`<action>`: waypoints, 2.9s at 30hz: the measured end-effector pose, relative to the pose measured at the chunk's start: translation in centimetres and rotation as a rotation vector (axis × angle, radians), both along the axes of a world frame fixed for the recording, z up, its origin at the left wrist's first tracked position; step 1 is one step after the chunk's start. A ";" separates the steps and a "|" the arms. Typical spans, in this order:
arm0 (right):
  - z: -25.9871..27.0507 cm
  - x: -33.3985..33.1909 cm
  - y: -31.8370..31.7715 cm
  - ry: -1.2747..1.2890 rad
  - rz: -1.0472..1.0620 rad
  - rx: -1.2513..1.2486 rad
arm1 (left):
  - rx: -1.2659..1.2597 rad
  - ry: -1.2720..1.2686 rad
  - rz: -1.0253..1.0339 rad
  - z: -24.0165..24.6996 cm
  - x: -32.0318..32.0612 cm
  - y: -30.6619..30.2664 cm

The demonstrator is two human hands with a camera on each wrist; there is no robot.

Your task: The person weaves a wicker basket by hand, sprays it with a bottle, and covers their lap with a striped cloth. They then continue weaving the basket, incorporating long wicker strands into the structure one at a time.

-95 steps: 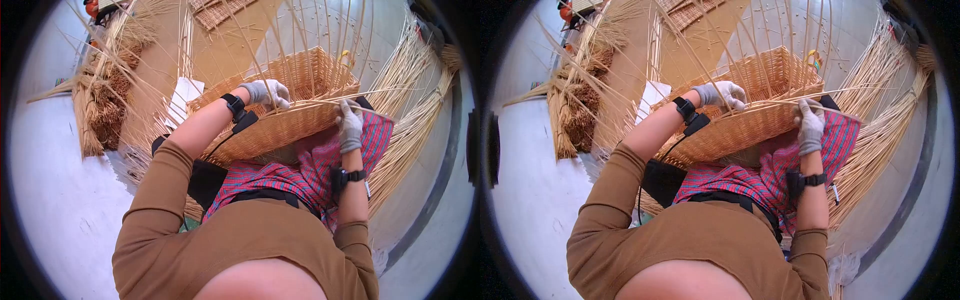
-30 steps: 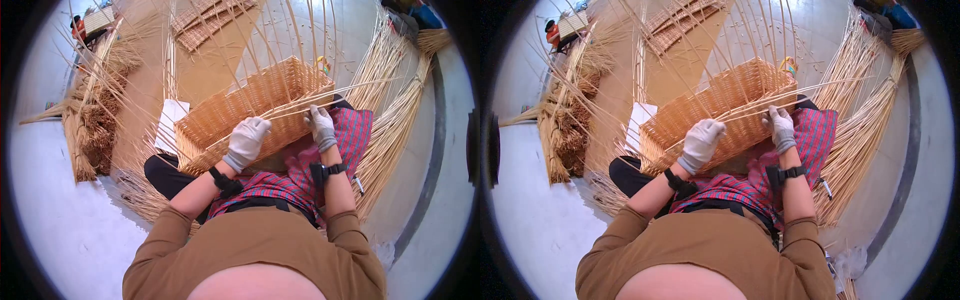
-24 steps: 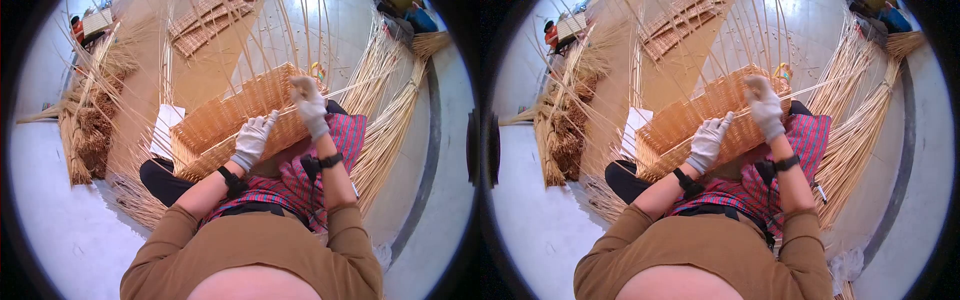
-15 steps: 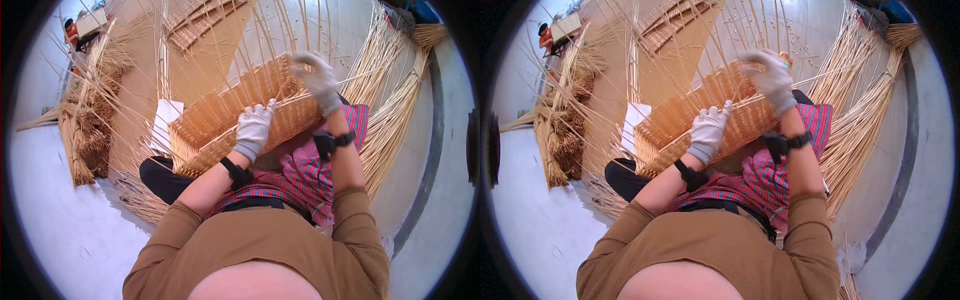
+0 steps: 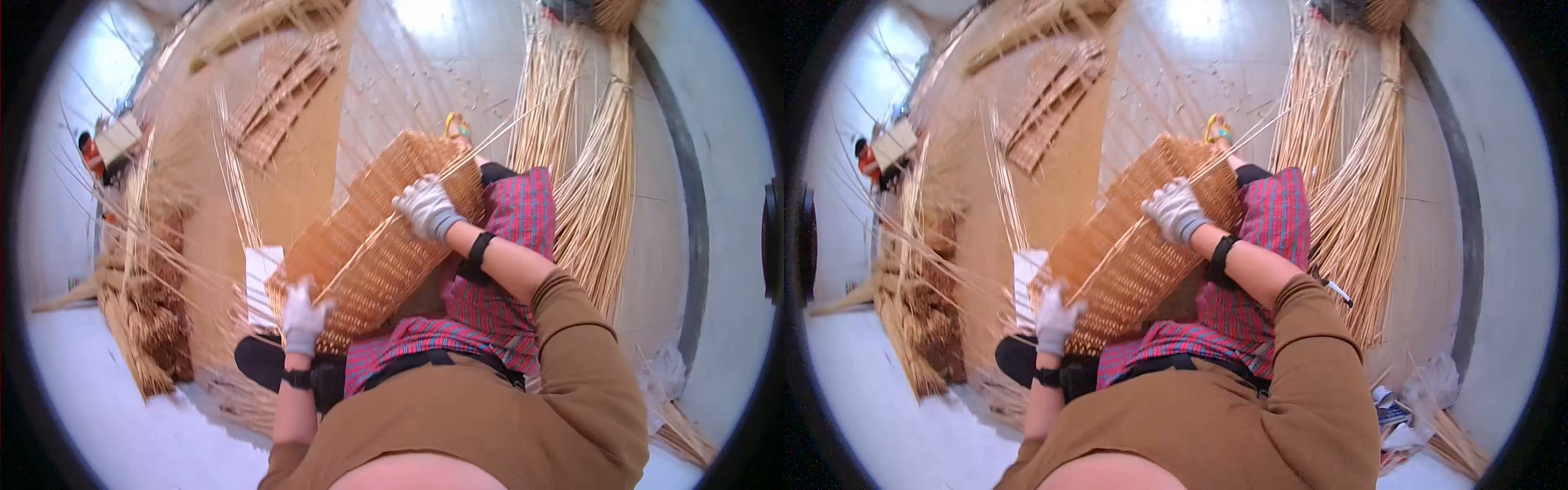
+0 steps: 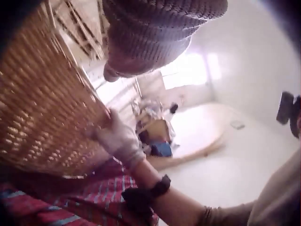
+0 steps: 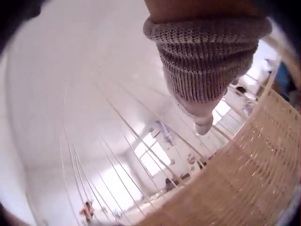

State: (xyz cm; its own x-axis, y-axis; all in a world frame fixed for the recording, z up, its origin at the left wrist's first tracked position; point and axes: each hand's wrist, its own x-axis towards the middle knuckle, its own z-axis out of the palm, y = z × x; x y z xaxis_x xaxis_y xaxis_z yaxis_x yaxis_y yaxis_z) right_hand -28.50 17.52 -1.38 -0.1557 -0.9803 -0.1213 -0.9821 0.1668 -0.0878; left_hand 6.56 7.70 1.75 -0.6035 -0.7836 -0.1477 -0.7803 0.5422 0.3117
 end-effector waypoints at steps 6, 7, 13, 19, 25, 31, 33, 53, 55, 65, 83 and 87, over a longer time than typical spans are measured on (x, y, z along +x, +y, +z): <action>0.3 0.1 -0.1 0.035 0.058 -0.286 | -0.157 -0.116 0.130 -0.5 3.3 3.9; 1.3 -0.6 0.3 0.056 0.026 -0.280 | -0.148 -0.059 0.136 -0.6 3.3 4.3; 12.1 -5.6 2.5 0.268 0.031 -0.494 | -0.243 0.185 0.083 3.1 -3.6 2.4; 15.7 -17.7 6.3 0.317 -0.211 -0.437 | -0.326 0.232 -0.174 6.7 -20.4 -1.3; 1.8 -14.3 24.5 -0.308 -0.761 -0.773 | -0.268 0.093 -0.420 -8.5 -39.5 -4.6; -12.1 8.6 44.8 -0.928 -1.276 0.286 | -0.107 0.122 -0.766 -23.3 -42.9 -7.9; -18.1 14.9 48.5 -1.011 -1.323 0.133 | 0.105 0.015 -0.689 -22.9 -44.3 -7.2; -17.8 40.6 80.1 -0.183 -1.748 -0.001 | 0.872 -0.160 -1.083 -22.8 -10.6 5.7; -17.7 38.2 77.7 -0.690 -2.301 -0.504 | 0.807 -0.283 -0.966 -21.0 -11.1 6.6; -13.7 22.8 76.5 -0.873 -2.522 -1.757 | 0.459 -0.219 -0.745 -13.3 -15.2 4.8; 9.3 1.9 37.6 -1.532 -1.234 -1.204 | 0.592 0.002 -0.596 -11.9 -9.1 3.2; 9.2 -1.9 31.6 -1.594 -1.022 -1.339 | 0.535 0.101 -0.472 -13.3 -6.1 2.4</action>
